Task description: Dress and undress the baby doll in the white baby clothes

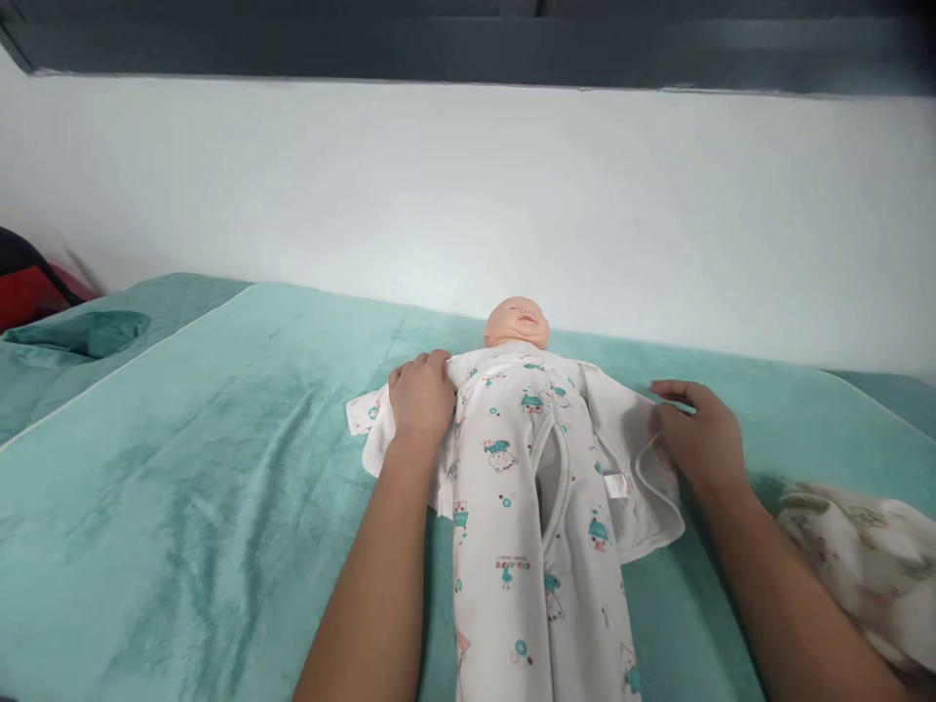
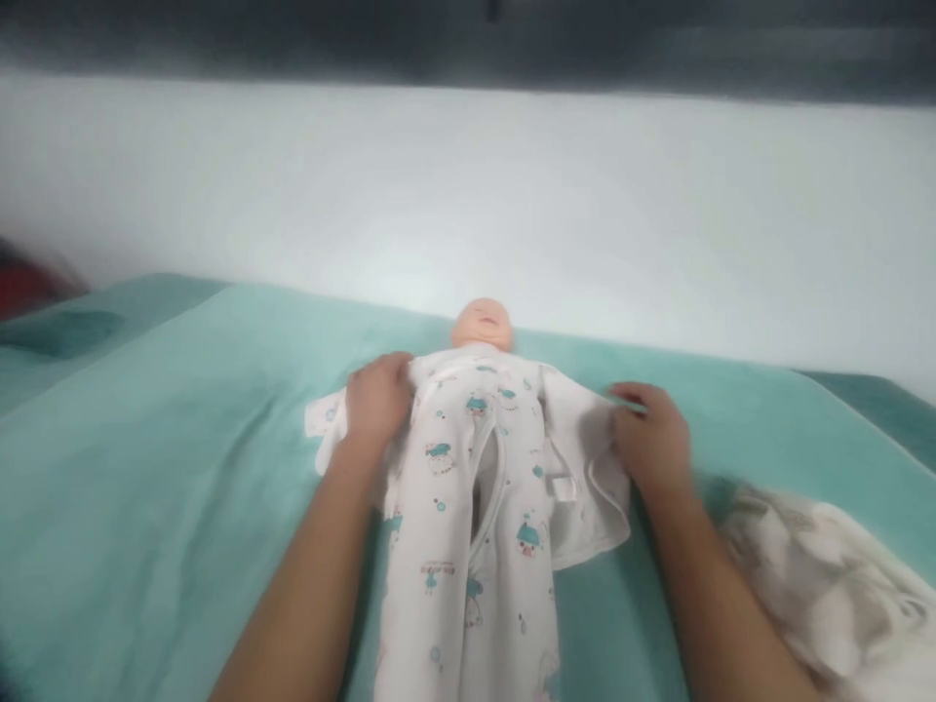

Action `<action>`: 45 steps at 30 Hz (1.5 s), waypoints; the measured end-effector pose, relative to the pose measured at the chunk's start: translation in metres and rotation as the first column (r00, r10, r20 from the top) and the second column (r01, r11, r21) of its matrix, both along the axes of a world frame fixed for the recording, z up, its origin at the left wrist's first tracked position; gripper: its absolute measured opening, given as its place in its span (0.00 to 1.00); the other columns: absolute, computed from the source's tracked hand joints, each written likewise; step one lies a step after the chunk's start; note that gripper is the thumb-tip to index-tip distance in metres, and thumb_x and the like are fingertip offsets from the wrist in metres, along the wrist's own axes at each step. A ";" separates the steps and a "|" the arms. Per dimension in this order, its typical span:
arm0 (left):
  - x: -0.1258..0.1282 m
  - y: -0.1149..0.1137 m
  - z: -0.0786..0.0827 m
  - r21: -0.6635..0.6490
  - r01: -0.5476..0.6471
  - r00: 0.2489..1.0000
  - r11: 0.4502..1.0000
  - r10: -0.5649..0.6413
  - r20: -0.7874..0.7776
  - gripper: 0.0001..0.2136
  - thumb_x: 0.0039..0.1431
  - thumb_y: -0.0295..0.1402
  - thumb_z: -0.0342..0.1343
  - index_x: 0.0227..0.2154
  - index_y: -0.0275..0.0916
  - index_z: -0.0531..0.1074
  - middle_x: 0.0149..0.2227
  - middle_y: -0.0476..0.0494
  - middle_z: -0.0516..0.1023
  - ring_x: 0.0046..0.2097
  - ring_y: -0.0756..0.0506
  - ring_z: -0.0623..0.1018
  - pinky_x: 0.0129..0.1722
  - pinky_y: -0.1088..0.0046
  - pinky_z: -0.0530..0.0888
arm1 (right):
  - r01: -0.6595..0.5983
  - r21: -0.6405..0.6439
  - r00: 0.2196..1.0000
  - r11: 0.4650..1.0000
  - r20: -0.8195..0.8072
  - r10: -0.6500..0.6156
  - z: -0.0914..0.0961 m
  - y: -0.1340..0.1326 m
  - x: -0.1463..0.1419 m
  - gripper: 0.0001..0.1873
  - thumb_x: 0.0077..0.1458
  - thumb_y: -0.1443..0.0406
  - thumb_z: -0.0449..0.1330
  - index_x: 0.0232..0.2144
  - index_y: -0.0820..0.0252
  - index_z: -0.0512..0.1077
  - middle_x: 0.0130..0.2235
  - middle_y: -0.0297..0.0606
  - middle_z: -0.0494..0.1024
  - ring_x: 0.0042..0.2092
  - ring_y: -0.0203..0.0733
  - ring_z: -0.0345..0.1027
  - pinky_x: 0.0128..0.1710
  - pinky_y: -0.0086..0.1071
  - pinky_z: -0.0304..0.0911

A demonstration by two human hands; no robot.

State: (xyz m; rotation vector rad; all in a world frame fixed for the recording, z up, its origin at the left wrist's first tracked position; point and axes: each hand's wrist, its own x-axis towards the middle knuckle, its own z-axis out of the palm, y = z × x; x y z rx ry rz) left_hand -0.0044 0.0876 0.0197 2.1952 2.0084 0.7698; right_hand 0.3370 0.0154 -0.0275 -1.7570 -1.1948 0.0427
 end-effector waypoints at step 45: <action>-0.004 0.001 -0.005 0.009 0.038 0.997 0.999 -0.037 -0.066 0.16 0.62 0.25 0.45 0.46 0.42 0.75 0.44 0.42 0.80 0.49 0.38 0.77 0.50 0.60 0.67 | -0.227 -0.878 0.375 0.421 0.320 0.870 0.121 0.100 -0.237 0.11 0.52 0.67 0.59 0.38 0.59 0.77 0.36 0.43 0.81 0.35 0.48 0.73 0.31 0.35 0.61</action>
